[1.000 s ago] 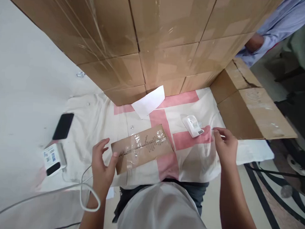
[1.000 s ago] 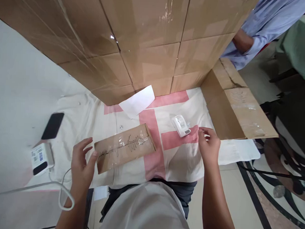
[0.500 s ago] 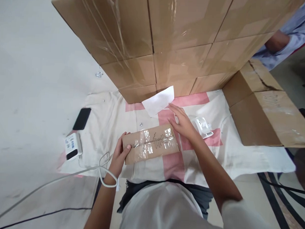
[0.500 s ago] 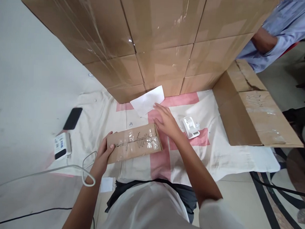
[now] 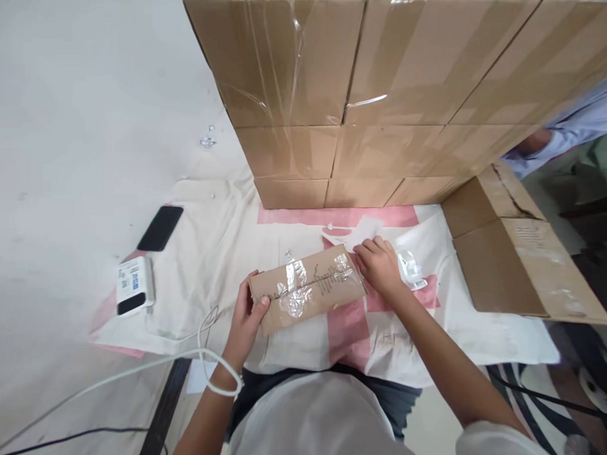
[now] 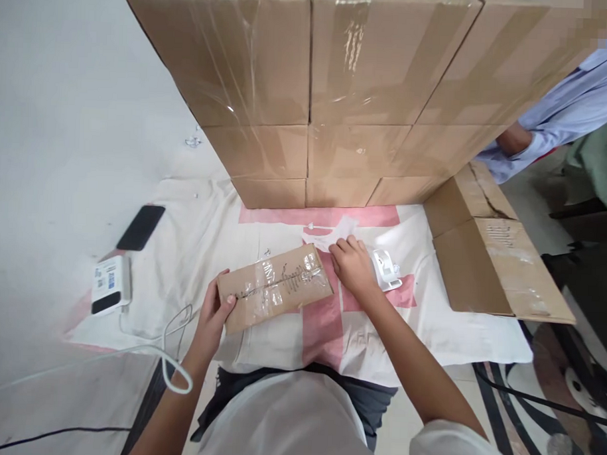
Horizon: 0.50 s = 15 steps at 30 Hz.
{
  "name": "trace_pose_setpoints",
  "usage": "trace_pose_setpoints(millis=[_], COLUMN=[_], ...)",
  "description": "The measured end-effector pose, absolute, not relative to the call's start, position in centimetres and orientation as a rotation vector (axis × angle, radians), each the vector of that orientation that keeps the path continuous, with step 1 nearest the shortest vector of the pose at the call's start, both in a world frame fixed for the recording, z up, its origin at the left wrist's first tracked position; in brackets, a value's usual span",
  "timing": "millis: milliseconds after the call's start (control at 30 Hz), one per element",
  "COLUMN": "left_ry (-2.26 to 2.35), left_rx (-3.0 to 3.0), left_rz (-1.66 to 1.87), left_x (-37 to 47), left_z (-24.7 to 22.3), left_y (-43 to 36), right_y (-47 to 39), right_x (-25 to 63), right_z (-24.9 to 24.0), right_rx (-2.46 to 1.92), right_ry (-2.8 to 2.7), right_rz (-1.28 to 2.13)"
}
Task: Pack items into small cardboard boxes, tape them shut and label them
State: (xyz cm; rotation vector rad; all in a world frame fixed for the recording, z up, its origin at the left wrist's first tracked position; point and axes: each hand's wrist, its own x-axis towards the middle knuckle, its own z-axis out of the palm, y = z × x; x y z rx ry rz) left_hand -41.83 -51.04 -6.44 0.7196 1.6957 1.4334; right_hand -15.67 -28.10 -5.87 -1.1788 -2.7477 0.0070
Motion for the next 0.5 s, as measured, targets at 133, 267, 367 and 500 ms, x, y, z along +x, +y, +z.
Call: trace_pose_setpoints(millis=[133, 267, 367, 500], left_ry=[1.678, 1.636, 1.644, 1.689], left_rx=[0.736, 0.75, 0.741, 0.725], left_rz=[1.455, 1.456, 1.465, 1.484], left_x=[-42.1, -42.2, -42.0, -42.0], left_z=[-7.0, -7.4, -7.2, -6.9], left_y=[-51.1, -51.0, -50.9, -51.3], right_y=[-30.7, -29.2, -26.1, -21.5], right_x=[-13.3, -14.1, -16.0, -19.6], right_z=[-7.1, -6.5, -5.8, -6.0], right_rx=[-1.26, -1.329, -1.406, -1.419], right_ry=[-2.849, -2.84, -2.752, -2.707], right_rz=[0.257, 0.402, 0.385, 0.441])
